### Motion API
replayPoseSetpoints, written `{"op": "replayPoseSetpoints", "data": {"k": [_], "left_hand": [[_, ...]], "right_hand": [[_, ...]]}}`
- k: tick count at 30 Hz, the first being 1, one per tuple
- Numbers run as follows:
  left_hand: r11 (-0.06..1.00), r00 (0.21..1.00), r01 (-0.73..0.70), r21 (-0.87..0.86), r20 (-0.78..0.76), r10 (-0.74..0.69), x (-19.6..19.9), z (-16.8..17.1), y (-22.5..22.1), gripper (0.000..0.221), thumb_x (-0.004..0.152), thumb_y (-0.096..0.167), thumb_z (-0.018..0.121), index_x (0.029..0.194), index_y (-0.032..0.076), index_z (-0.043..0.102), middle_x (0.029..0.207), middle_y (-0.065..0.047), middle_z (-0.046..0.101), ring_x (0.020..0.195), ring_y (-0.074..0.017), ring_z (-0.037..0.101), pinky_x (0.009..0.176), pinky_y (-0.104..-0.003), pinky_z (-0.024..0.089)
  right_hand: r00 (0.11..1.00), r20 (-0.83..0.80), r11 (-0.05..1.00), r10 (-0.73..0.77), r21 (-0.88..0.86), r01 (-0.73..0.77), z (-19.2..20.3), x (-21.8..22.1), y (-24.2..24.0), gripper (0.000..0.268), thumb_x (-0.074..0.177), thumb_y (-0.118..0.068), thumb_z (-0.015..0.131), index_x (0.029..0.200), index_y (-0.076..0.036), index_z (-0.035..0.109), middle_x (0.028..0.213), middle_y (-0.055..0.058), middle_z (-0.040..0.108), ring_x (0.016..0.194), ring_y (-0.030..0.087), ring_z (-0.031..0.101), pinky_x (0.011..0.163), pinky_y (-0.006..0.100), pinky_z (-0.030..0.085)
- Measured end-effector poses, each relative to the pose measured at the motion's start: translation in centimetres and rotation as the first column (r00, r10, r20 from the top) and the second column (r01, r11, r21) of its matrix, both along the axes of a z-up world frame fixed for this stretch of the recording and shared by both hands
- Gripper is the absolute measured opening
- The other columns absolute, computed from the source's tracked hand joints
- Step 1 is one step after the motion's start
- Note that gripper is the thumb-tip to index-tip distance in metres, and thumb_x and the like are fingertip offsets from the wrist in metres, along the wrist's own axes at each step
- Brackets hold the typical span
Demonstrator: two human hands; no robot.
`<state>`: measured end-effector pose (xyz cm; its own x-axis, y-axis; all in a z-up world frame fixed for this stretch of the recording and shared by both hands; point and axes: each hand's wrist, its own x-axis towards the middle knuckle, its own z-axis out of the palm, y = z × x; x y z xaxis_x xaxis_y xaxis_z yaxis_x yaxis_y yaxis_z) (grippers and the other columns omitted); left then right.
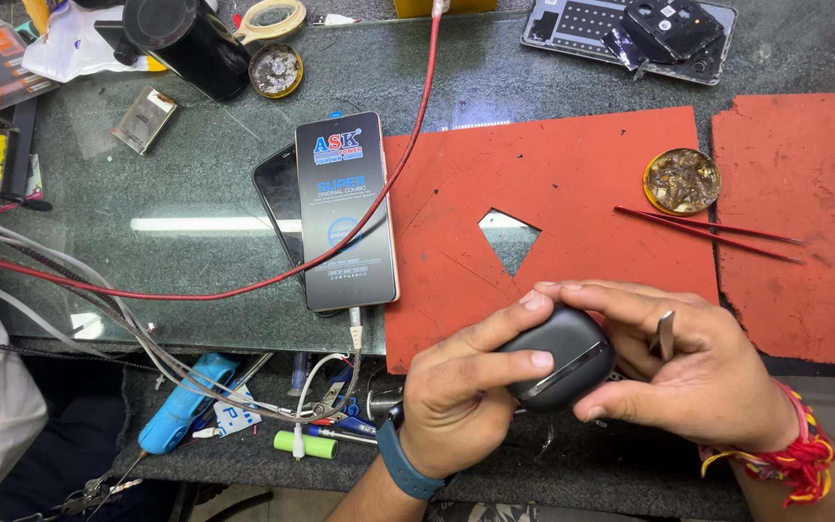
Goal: The person pries open the plastic housing of a small black earbud charging case with a metal tool, exposes the internal circuitry, and uses tweezers to handle small internal components.
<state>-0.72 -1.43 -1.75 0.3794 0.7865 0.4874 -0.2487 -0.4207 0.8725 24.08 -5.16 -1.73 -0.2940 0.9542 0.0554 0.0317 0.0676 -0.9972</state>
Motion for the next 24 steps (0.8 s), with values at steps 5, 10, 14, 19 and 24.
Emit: {"op": "replayPoseSetpoints", "data": {"k": [5, 10, 14, 19, 24], "left_hand": [[0.994, 0.99, -0.053, 0.098, -0.129, 0.065, 0.5, 1.2, 0.2, 0.05, 0.079, -0.016, 0.069, 0.121, 0.011, 0.067, 0.144, -0.021, 0.062, 0.138, -0.0387, 0.062, 0.123, -0.048, 0.047], [0.998, 0.993, 0.008, 0.063, -0.114, -0.001, 0.8, 1.4, 0.4, 0.058, 0.081, -0.001, 0.087, 0.132, 0.008, 0.062, 0.149, -0.023, 0.056, 0.136, -0.0363, 0.064, 0.113, -0.04, 0.056], [0.996, 0.99, 0.033, 0.079, -0.143, -0.021, 0.9, 0.8, 0.2, 0.052, 0.084, -0.01, 0.079, 0.131, 0.008, 0.065, 0.148, -0.021, 0.063, 0.133, -0.0344, 0.071, 0.11, -0.039, 0.06], [0.981, 0.981, 0.1, 0.165, -0.182, -0.069, 1.0, 0.5, 0.3, 0.057, 0.077, -0.011, 0.078, 0.128, 0.01, 0.066, 0.149, -0.024, 0.058, 0.132, -0.0358, 0.068, 0.108, -0.039, 0.058], [0.979, 0.98, 0.093, 0.182, -0.193, -0.057, 0.9, 0.1, 0.0, 0.056, 0.077, -0.008, 0.083, 0.127, 0.012, 0.068, 0.146, -0.022, 0.06, 0.13, -0.0347, 0.068, 0.106, -0.038, 0.058]], "right_hand": [[0.981, -0.178, 0.997, -0.079, -0.031, 0.075, 1.7, -1.2, 0.6, 0.072, 0.069, 0.007, 0.09, 0.135, 0.002, 0.064, 0.137, 0.012, 0.062, 0.085, 0.005, 0.055, 0.079, 0.023, 0.053], [0.966, -0.257, 1.0, -0.021, 0.005, 0.023, 2.8, -1.8, 0.8, 0.069, 0.071, 0.007, 0.089, 0.132, 0.004, 0.059, 0.135, 0.011, 0.061, 0.111, 0.011, 0.062, 0.095, 0.03, 0.057], [0.98, -0.196, 0.999, -0.034, -0.042, 0.027, 3.1, -0.7, -0.2, 0.07, 0.07, 0.001, 0.093, 0.132, 0.005, 0.06, 0.125, 0.008, 0.06, 0.098, 0.008, 0.054, 0.086, 0.026, 0.053], [0.996, -0.069, 0.998, -0.06, -0.014, 0.06, 3.1, -0.3, -0.8, 0.071, 0.067, -0.005, 0.098, 0.129, 0.005, 0.064, 0.121, 0.004, 0.061, 0.077, 0.003, 0.044, 0.073, 0.019, 0.047], [0.996, -0.03, 0.996, -0.089, -0.024, 0.088, 3.0, -0.4, -1.4, 0.07, 0.066, -0.007, 0.099, 0.127, 0.006, 0.065, 0.118, 0.005, 0.062, 0.073, 0.002, 0.041, 0.071, 0.019, 0.044]]}}
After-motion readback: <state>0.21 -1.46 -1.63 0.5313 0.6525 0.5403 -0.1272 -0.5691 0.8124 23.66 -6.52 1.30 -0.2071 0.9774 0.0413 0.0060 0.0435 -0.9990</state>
